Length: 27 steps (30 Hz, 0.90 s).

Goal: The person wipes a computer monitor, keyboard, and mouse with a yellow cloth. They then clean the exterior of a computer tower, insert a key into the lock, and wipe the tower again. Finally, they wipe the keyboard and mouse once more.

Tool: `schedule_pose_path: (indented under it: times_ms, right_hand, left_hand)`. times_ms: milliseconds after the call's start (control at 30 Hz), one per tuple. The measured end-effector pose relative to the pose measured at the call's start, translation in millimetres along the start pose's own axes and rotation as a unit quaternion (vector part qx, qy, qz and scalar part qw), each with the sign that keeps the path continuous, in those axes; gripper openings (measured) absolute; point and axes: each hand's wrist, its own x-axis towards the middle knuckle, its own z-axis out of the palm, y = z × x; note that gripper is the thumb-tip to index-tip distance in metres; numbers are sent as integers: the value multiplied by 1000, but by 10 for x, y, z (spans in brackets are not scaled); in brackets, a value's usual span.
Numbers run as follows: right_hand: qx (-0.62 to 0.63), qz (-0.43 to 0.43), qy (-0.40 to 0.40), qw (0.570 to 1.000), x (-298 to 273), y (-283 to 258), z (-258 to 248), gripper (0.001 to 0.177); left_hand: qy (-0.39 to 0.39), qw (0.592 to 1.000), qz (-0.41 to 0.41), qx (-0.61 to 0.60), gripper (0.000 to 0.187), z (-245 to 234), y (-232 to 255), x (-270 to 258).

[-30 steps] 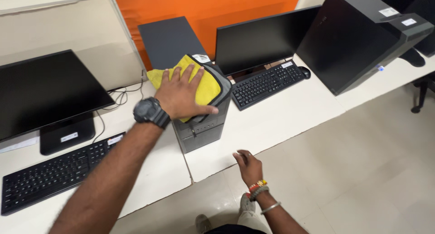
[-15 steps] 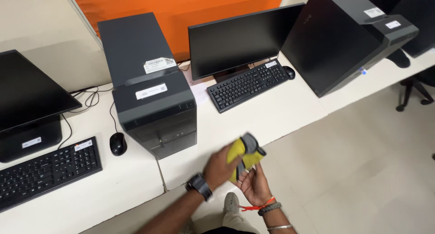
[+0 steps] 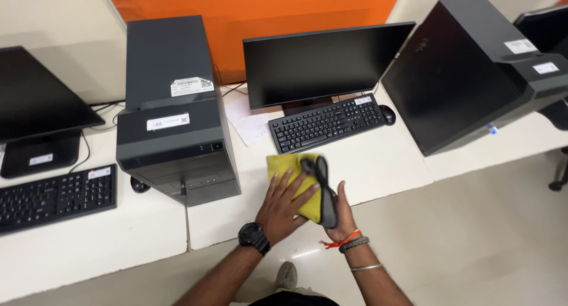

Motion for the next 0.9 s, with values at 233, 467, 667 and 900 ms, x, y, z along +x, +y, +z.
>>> schedule_pose_path:
  times_ms: [233,467,667,900]
  right_hand:
    - [-219,-69,184,956,245,260,-628,73]
    - [-549,-196,-15,812,774,331,-125,59]
    - [-808,-280,-108,507,1404,995,323,81]
    - [-744,-251,-164,597,992,874,-455,56]
  left_hand:
    - [-277,914,-295,38,89,606,-475,-604]
    - [-82,907,-400,-102,84,1070,-753,-950]
    - [-54,887,-448,-95,75,1276,-1031,-787]
    - [116,903,-392,-134,61,1762,-1849,-130]
